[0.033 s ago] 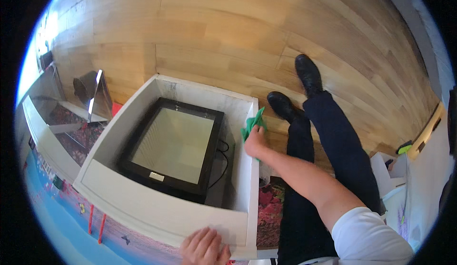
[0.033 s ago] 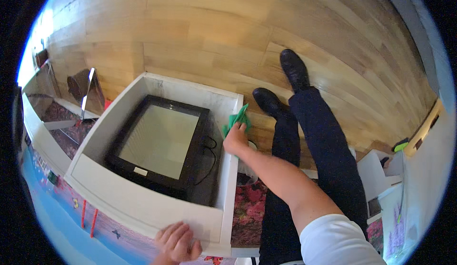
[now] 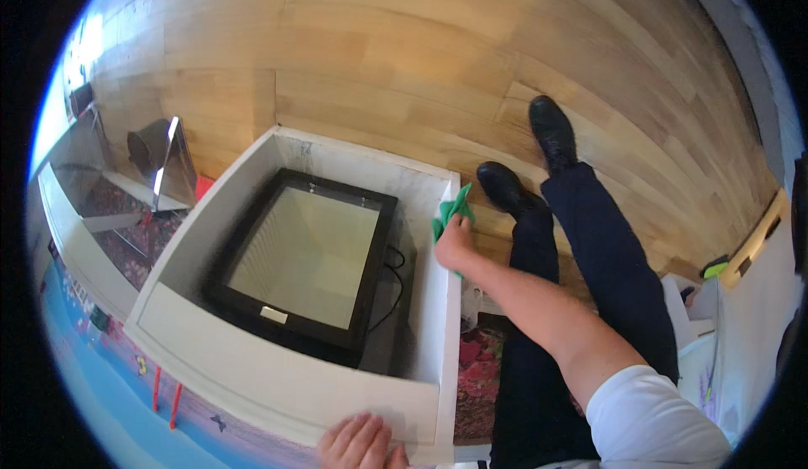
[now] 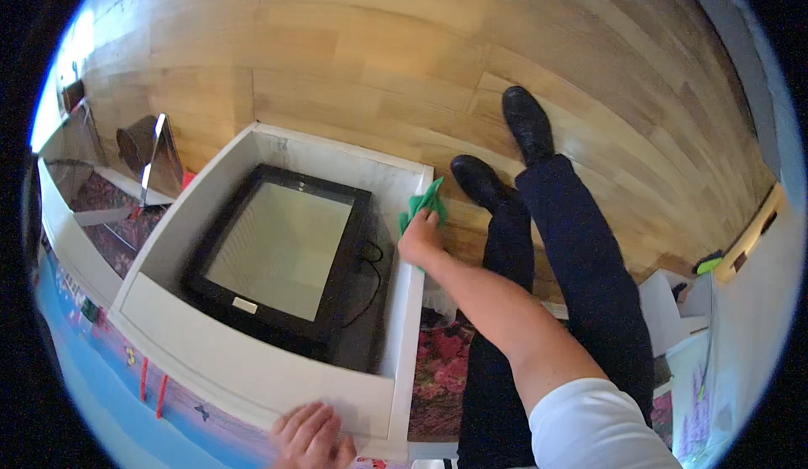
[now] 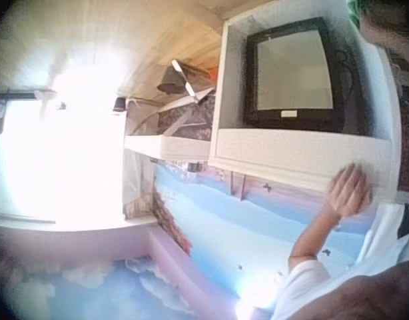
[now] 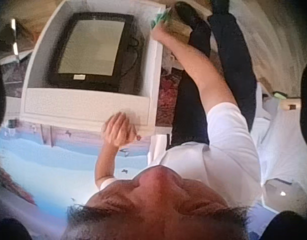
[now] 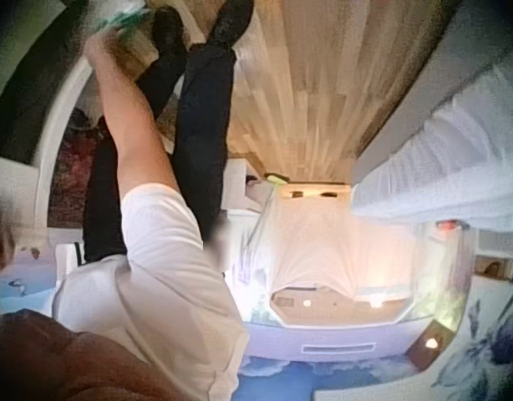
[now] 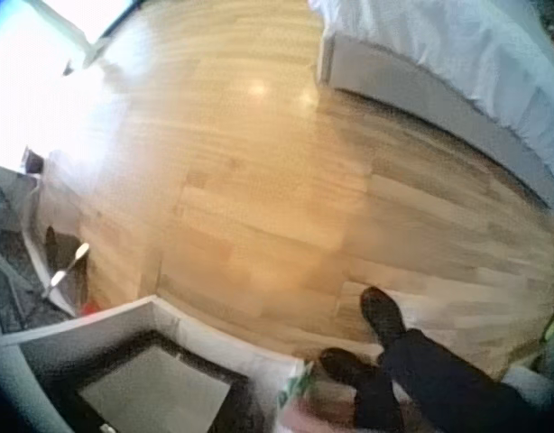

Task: The person wipes the surfaces of a white cabinet and a low shelf unit using a green cloth. They move items like a water bottle and a tape roll aside to clean underneath, then return them. The person also wipes the interior of a cabinet door and the sides of the furniture.

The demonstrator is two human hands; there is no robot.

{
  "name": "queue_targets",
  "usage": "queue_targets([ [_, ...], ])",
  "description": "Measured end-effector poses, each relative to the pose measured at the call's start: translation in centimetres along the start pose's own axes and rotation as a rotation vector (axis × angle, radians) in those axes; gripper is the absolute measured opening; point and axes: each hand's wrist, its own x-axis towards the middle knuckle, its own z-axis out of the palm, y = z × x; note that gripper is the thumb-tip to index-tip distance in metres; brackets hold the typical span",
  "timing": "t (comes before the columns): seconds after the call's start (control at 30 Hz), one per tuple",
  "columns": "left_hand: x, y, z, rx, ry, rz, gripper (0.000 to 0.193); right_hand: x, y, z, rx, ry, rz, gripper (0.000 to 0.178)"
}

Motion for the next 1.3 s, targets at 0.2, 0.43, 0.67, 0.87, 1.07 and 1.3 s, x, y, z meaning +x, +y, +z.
queue_targets([
  [0.2,0.4,-1.6,0.1,-0.067,-0.016,-0.028,0.023,13.6,-1.3,0.3,-0.13,-0.003,0.079,0.067],
  [0.43,-1.7,-1.9,0.9,-0.081,0.083,-0.084,0.02,6.3,-2.1,-1.3,-0.834,-0.268,-0.468,0.048],
  [0.67,-3.4,-1.7,0.5,-0.114,0.215,-0.098,0.022,-16.3,-6.8,-3.9,-1.201,-1.155,-0.849,0.03],
  [0.87,-3.6,-1.9,0.7,-0.117,0.251,-0.093,0.019,-15.4,-6.0,0.7,-0.907,-1.565,-0.841,0.056],
  [1.07,-3.5,-3.0,0.8,-0.119,0.203,-0.064,0.018,-1.0,-6.1,3.9,-1.473,-1.009,-0.607,0.064],
  [1.3,-4.2,-3.6,0.4,-0.16,0.21,-0.025,0.017,8.3,-4.1,2.4,-1.417,-0.386,-0.49,0.056],
])
